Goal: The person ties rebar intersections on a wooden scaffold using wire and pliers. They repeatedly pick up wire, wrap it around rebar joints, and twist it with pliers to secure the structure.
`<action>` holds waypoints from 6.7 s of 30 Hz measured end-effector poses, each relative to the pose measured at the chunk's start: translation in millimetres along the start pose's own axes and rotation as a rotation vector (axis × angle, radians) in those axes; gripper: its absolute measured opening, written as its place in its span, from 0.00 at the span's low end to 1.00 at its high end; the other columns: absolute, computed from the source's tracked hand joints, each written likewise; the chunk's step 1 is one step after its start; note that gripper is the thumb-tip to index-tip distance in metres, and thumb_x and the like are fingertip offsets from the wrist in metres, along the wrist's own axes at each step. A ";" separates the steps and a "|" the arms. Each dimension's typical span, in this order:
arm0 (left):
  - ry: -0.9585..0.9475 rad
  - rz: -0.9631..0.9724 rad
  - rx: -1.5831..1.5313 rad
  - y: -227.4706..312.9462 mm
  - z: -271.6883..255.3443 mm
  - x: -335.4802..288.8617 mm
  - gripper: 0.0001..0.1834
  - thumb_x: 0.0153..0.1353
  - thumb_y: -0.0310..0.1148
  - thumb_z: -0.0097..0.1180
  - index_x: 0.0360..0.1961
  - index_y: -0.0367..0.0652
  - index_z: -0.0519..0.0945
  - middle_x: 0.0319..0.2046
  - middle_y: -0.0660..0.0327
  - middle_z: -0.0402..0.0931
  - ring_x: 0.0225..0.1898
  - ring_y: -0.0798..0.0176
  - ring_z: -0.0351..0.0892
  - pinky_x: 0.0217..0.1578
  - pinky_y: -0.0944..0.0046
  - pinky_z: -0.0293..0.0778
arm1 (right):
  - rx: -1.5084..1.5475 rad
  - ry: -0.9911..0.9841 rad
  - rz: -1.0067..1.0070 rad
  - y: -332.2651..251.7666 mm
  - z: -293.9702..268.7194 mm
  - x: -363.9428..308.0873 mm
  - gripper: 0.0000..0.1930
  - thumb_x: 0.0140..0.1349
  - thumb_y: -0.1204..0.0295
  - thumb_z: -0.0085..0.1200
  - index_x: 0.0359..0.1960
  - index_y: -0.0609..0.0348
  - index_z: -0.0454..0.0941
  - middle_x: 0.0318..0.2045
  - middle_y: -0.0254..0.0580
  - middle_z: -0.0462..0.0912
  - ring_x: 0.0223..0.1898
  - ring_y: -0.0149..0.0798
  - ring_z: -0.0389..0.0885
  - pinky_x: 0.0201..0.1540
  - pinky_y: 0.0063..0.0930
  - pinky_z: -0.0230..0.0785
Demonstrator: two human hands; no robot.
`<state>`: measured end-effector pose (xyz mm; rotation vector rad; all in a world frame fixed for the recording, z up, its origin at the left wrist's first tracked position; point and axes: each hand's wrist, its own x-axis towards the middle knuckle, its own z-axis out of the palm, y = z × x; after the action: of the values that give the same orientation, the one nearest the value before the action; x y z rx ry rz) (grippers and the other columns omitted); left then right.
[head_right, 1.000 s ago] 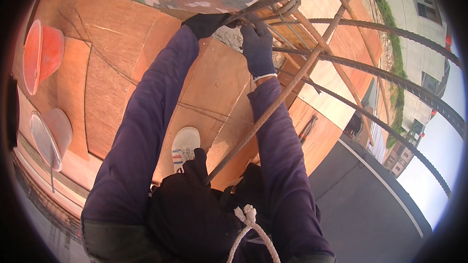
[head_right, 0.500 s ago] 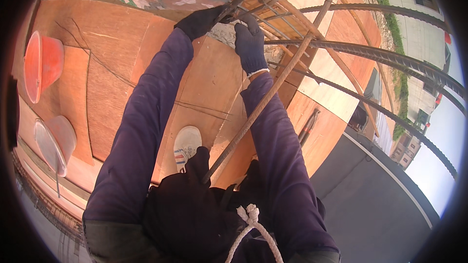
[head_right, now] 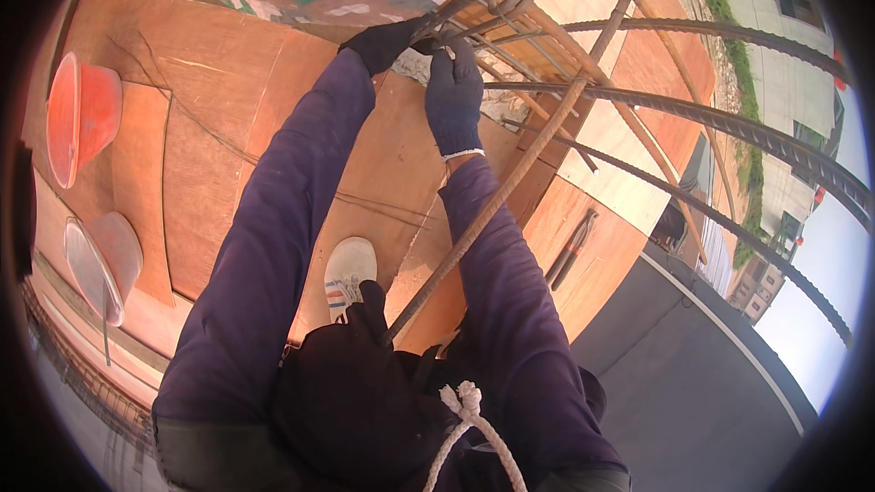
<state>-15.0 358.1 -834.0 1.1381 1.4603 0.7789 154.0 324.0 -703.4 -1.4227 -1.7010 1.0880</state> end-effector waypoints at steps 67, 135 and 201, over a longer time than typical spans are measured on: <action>0.334 -0.037 0.256 108.8 22.8 -116.4 0.18 0.68 0.45 0.52 0.40 0.40 0.84 0.40 0.41 0.84 0.43 0.38 0.84 0.47 0.44 0.77 | 0.054 -0.146 0.077 27.0 4.1 -31.7 0.10 0.69 0.70 0.56 0.47 0.63 0.82 0.38 0.51 0.86 0.39 0.47 0.84 0.45 0.35 0.75; 0.464 -0.029 0.621 137.8 70.1 -98.4 0.21 0.71 0.48 0.53 0.38 0.40 0.86 0.39 0.44 0.82 0.42 0.37 0.85 0.45 0.43 0.78 | -0.297 -0.497 -0.372 74.7 -17.2 -0.2 0.14 0.58 0.71 0.65 0.45 0.63 0.83 0.40 0.59 0.85 0.46 0.62 0.83 0.48 0.46 0.77; 0.336 -0.292 -0.481 90.2 65.7 -94.0 0.17 0.70 0.46 0.57 0.48 0.44 0.82 0.26 0.55 0.83 0.21 0.59 0.80 0.23 0.54 0.75 | -0.258 -0.364 0.313 -3.3 -84.1 -71.2 0.36 0.70 0.52 0.58 0.75 0.56 0.66 0.54 0.63 0.85 0.57 0.57 0.85 0.58 0.42 0.75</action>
<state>66.9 292.2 -732.8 0.4324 1.5530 1.0731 240.3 269.3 -662.0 -1.7831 -1.9731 1.4058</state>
